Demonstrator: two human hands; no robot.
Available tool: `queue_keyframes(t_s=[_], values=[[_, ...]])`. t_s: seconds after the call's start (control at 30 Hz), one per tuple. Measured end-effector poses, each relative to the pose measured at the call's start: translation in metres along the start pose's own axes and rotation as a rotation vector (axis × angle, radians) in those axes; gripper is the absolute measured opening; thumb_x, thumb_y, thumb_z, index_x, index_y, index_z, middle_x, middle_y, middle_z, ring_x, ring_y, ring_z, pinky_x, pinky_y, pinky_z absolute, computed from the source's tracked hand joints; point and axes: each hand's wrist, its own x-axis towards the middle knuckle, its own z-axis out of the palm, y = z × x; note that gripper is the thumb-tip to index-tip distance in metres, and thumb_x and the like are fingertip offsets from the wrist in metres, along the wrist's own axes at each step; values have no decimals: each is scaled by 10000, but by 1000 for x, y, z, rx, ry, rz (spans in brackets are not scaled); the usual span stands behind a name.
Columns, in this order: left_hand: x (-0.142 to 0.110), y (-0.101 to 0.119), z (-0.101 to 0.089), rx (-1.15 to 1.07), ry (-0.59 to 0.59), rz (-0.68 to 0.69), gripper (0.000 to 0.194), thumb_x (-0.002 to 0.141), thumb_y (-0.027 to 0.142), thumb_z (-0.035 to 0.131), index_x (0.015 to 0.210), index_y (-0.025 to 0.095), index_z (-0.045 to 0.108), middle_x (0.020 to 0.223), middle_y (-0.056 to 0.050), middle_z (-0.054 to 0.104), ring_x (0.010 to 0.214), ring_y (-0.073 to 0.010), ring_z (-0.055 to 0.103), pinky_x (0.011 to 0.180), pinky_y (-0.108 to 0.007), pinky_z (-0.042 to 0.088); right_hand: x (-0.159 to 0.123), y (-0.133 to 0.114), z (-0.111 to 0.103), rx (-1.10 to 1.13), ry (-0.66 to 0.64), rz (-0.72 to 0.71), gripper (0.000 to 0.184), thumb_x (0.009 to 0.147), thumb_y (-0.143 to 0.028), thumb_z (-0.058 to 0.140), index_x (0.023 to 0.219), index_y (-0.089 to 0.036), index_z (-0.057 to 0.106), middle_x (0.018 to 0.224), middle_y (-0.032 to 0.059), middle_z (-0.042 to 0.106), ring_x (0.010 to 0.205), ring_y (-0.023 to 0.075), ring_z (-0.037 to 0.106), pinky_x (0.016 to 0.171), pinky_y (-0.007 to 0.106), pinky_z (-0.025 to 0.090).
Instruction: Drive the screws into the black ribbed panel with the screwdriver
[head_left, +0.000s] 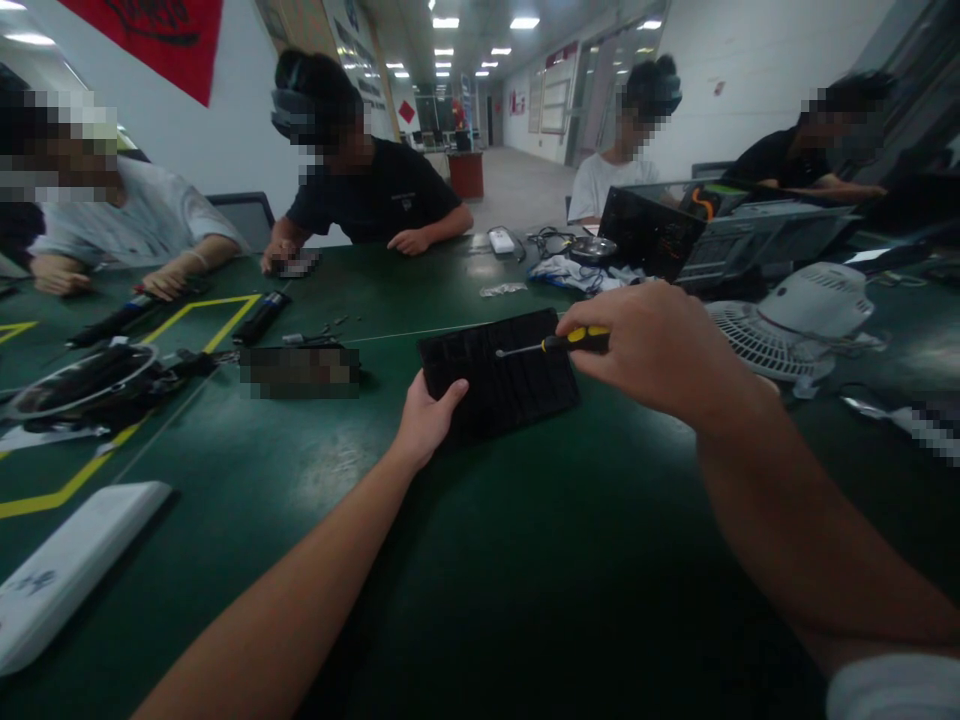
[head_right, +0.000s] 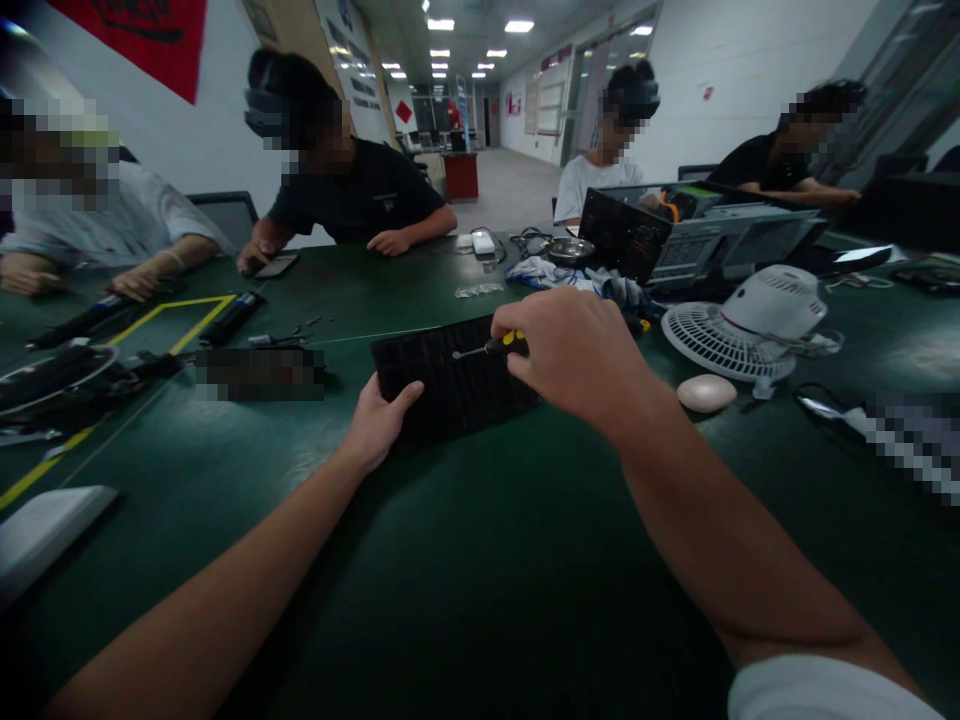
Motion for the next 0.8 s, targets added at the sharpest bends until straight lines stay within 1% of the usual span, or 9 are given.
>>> queue_keyframes(t_s=[0.33,0.5,0.63,0.8], values=[[1,-3,0,-13,-6,12,463,825,333,858,1232,193,687,1262,-130,786,1228,-332,743,1136,-571,571,2,0,2,-13,36,-21,326,898,-174,666,1091,-323,883,1106,44,831,986,286,731,757,384,481],[2,-5,0,-5,0,34,447,837,327,847,1233,205,679,1281,-127,783,1239,-325,740,1155,-572,560,3,-1,6,-9,70,-26,342,921,-144,634,1083,-304,890,1188,56,800,994,278,716,738,379,461],[1,-5,0,-2,-4,22,436,845,329,840,1232,210,679,1279,-123,783,1238,-325,740,1150,-568,565,3,-3,6,-7,71,-30,345,925,-131,627,1081,-289,891,1185,64,786,995,270,696,720,367,437],[0,-3,0,9,-11,34,443,846,347,837,1236,204,683,1275,-124,779,1239,-327,735,1139,-562,569,3,-2,6,1,76,0,330,922,-145,653,1098,-289,892,1207,75,772,981,273,684,684,355,398]])
